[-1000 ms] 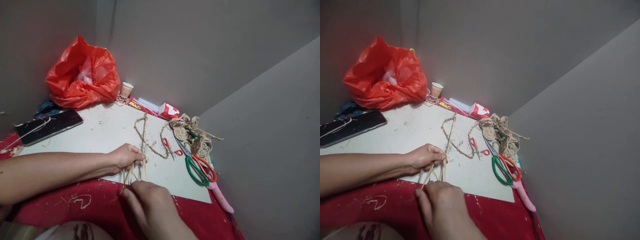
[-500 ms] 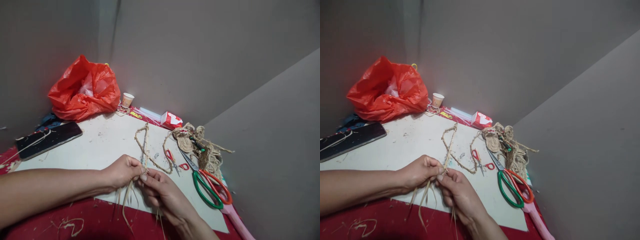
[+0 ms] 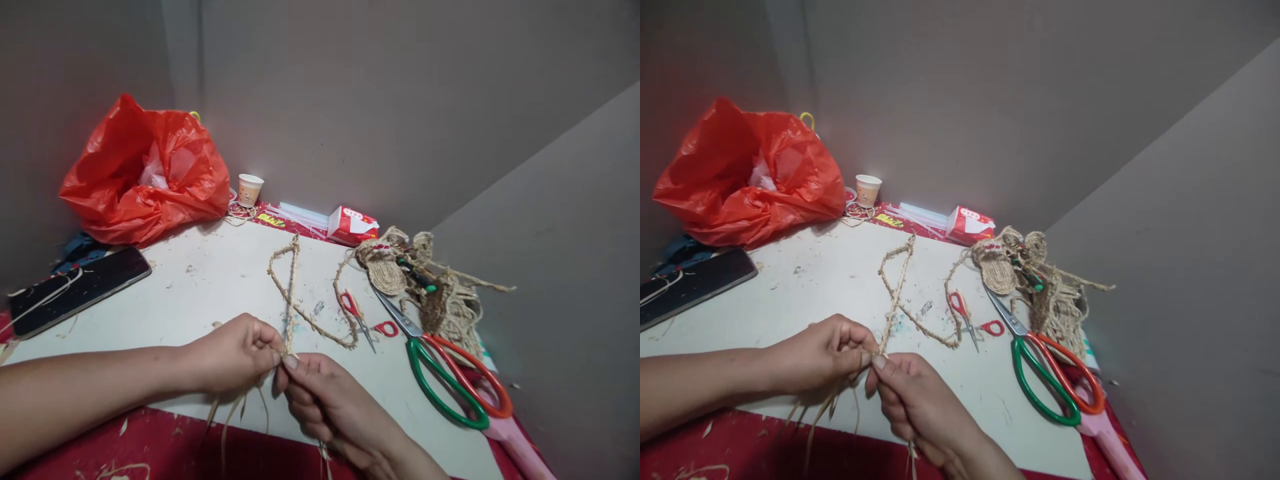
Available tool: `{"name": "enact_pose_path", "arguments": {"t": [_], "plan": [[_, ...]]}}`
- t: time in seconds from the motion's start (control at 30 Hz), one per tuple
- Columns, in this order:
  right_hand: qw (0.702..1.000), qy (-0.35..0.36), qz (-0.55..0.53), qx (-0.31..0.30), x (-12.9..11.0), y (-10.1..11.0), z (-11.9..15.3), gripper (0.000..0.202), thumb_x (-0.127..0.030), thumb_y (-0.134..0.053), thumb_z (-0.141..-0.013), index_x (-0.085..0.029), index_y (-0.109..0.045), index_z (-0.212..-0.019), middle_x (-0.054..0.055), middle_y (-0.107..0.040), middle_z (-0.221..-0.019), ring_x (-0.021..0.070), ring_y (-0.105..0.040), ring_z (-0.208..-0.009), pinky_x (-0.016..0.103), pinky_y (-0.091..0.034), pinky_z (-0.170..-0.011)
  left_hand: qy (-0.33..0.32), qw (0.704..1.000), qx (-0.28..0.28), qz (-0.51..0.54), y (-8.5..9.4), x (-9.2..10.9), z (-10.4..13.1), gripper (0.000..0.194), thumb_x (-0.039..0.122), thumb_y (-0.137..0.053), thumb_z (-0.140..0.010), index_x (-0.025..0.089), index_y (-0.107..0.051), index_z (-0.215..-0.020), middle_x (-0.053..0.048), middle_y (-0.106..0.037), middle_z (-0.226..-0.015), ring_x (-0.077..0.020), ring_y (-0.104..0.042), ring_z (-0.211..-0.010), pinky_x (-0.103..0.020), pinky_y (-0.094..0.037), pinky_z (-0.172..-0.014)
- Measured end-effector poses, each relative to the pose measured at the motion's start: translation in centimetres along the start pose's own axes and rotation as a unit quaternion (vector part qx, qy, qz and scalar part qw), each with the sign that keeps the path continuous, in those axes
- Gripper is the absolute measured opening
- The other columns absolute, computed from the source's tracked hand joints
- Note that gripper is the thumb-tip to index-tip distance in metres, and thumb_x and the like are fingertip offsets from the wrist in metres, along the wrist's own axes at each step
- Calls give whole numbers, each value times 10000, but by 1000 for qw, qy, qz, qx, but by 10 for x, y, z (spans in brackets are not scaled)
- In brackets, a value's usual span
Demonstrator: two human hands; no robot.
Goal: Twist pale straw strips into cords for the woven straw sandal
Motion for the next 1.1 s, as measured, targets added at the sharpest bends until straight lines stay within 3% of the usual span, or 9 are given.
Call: {"name": "enact_pose_path", "arguments": {"t": [0.17,0.3,0.53,0.7,0.8,0.97,1.03,1.1], "plan": [[1000,-9,-18,23,5,0,-1,349,-440,-620,-818,-131,-562,-666,-100,-277,-459,23,-162,-365,164,-92,-323,-33,997,33,-67,-1,8,5,230,222,-442,-837,134,-607,-702,31,-547,-608,-63,-404,-539,-186,-310,-527],[998,42,4,50,6,0,-2,381,-458,-594,-829,-132,-558,-634,-104,-269,-413,22,-152,-345,168,-102,-321,-71,975,62,-199,4,12,6,236,180,-440,-824,147,-613,-667,29,-574,-622,-75,-454,-581,-191,-340,-576],[992,60,25,107,11,0,0,386,-514,-558,-822,-172,-523,-647,-121,-236,-355,32,-115,-334,174,-81,-324,-61,973,-11,-222,-1,15,6,294,208,-379,-880,158,-645,-766,-3,-647,-734,-95,-546,-656,-197,-396,-656],[989,54,36,129,11,0,-1,376,-499,-554,-813,-176,-509,-627,-119,-232,-349,36,-118,-341,190,-79,-340,-65,900,36,-430,9,34,12,266,259,-398,-883,175,-613,-752,-21,-608,-690,-118,-531,-614,-220,-367,-596],[990,67,19,127,8,-2,1,364,-498,-559,-812,-173,-519,-654,-124,-216,-365,37,-109,-353,191,-84,-348,-34,863,31,-503,6,35,17,279,295,-345,-905,185,-588,-822,-26,-592,-641,-133,-518,-533,-233,-335,-530],[992,72,-40,101,6,-11,3,465,-475,-610,-787,-193,-353,-520,-101,-248,-391,29,-146,-355,193,-120,-353,-64,793,29,-605,-25,16,28,219,161,-411,-814,176,-562,-972,-54,-613,-706,-184,-536,-536,-275,-330,-511],[992,77,-55,83,6,-15,3,442,-446,-613,-798,-178,-397,-521,-92,-275,-403,30,-167,-369,192,-149,-369,-80,752,84,-649,-36,8,32,340,101,-392,-787,154,-550,-1084,-89,-624,-744,-212,-563,-581,-296,-349,-526],[991,79,-73,78,8,-15,2,378,-429,-609,-812,-158,-482,-582,-89,-296,-414,36,-190,-387,189,-180,-391,-78,736,106,-664,-45,1,35,344,104,-398,-786,139,-572,-1081,-108,-622,-721,-222,-571,-574,-307,-346,-514]]}}
Point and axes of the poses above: each hand's wrist, its own z-axis away from the middle knuckle, its own y-axis out of the back of the hand, x = y × z, the point moved 7 cm from there along -z, towards the middle knuckle
